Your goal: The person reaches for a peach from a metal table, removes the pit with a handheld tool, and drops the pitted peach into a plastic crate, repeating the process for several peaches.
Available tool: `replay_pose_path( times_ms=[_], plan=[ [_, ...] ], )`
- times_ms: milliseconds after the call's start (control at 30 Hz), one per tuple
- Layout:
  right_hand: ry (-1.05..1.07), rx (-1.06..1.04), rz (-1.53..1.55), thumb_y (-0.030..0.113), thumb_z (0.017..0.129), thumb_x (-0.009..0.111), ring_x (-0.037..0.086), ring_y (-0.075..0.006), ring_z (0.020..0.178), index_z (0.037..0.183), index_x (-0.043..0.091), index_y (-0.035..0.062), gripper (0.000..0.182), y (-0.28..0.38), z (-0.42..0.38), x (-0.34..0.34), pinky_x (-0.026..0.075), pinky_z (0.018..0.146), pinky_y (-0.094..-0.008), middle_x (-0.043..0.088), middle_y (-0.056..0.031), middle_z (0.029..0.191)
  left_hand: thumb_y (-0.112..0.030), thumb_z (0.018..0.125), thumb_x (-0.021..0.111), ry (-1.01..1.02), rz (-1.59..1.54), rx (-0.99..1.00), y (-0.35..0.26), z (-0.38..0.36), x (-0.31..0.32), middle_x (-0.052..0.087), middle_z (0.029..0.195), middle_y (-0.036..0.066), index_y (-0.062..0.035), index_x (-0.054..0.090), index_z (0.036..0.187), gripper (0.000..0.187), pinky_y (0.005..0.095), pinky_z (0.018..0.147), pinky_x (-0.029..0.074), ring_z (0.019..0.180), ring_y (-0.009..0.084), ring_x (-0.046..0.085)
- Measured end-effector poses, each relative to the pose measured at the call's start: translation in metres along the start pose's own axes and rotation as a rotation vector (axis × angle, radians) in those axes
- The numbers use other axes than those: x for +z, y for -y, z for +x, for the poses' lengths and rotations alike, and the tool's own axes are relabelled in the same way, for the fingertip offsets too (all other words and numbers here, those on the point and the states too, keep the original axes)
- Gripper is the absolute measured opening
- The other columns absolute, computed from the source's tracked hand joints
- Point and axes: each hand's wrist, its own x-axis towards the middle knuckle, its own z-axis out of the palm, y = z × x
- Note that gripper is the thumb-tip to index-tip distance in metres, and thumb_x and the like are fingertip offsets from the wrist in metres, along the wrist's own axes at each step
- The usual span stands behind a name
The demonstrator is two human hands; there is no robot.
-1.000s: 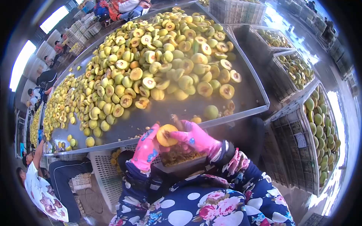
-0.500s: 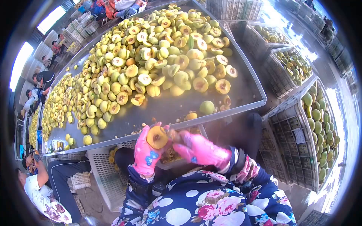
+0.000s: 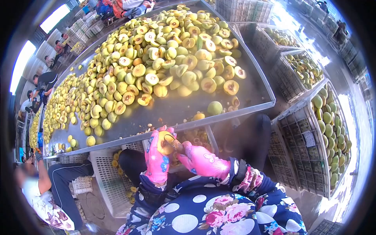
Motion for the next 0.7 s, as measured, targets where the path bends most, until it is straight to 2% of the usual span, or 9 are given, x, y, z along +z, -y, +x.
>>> replay_pose_path(
  times_ms=[200,300,367,400,500,567,700],
  plan=[
    [-0.07,-0.191,-0.084,0.02,0.088,0.057,0.059,-0.0387,0.06,0.093,0.043,-0.0027,0.027,-0.024,0.003,0.018,0.043,0.048,-0.0428,0.057,-0.0223,0.066,-0.021,0.092,0.055,-0.107,0.144,0.128,0.009,-0.001,0.007,0.063,0.094,0.011,-0.0035,0.059,0.101,0.02,0.031,0.07,0.052,0.082,0.0181,0.061],
    [-0.035,-0.115,-0.233,0.019,0.087,0.057,0.059,-0.0387,0.059,0.09,0.042,-0.0025,0.026,-0.023,0.006,0.018,0.043,0.047,-0.0432,0.056,-0.0218,0.065,-0.016,0.088,0.062,-0.146,0.143,0.131,0.017,0.008,0.0,0.065,0.087,0.008,-0.0051,0.062,0.093,0.012,0.0282,0.06,0.053,0.074,0.0144,0.061],
    [0.032,-0.101,-0.208,0.017,0.088,0.055,0.061,-0.0386,0.067,0.095,0.043,-0.0034,0.025,-0.03,0.008,0.021,0.046,0.055,-0.0418,0.058,-0.0222,0.07,-0.015,0.085,0.066,-0.167,0.153,0.164,0.022,0.011,-0.002,0.065,0.083,0.006,-0.006,0.063,0.089,0.01,0.0269,0.056,0.053,0.07,0.0128,0.061],
    [0.065,-0.095,-0.197,0.017,0.088,0.054,0.062,-0.0385,0.071,0.097,0.043,-0.0038,0.025,-0.032,0.009,0.021,0.047,0.059,-0.041,0.059,-0.0224,0.073,-0.015,0.085,0.066,-0.175,0.161,0.156,0.022,0.011,-0.002,0.065,0.084,0.007,-0.0059,0.063,0.089,0.011,0.0272,0.056,0.053,0.07,0.0131,0.061],
    [0.024,-0.117,-0.007,0.016,0.088,0.054,0.061,-0.0385,0.069,0.096,0.043,-0.0037,0.024,-0.03,0.011,0.026,0.046,0.057,-0.0426,0.057,-0.022,0.069,-0.014,0.084,0.067,-0.201,0.176,0.131,0.021,0.011,-0.004,0.065,0.085,0.007,-0.0045,0.062,0.091,0.013,0.026,0.057,0.052,0.069,0.013,0.061],
    [0.039,-0.12,-0.051,0.016,0.087,0.054,0.061,-0.0393,0.069,0.095,0.043,-0.0037,0.024,-0.028,0.012,0.026,0.046,0.057,-0.0426,0.057,-0.0223,0.069,-0.01,0.083,0.067,-0.22,0.167,0.122,0.019,0.01,-0.002,0.065,0.087,0.007,-0.0018,0.062,0.094,0.015,0.0225,0.058,0.051,0.069,0.0118,0.06],
    [0.137,-0.121,-0.077,0.016,0.087,0.053,0.061,-0.0406,0.07,0.095,0.043,-0.0037,0.023,-0.045,0.018,0.03,0.047,0.057,-0.042,0.058,-0.0232,0.07,-0.01,0.082,0.068,-0.247,0.236,0.13,0.028,0.017,-0.019,0.065,0.086,0.007,-0.0021,0.062,0.093,0.014,0.0226,0.059,0.051,0.07,0.0111,0.06]
  ],
)
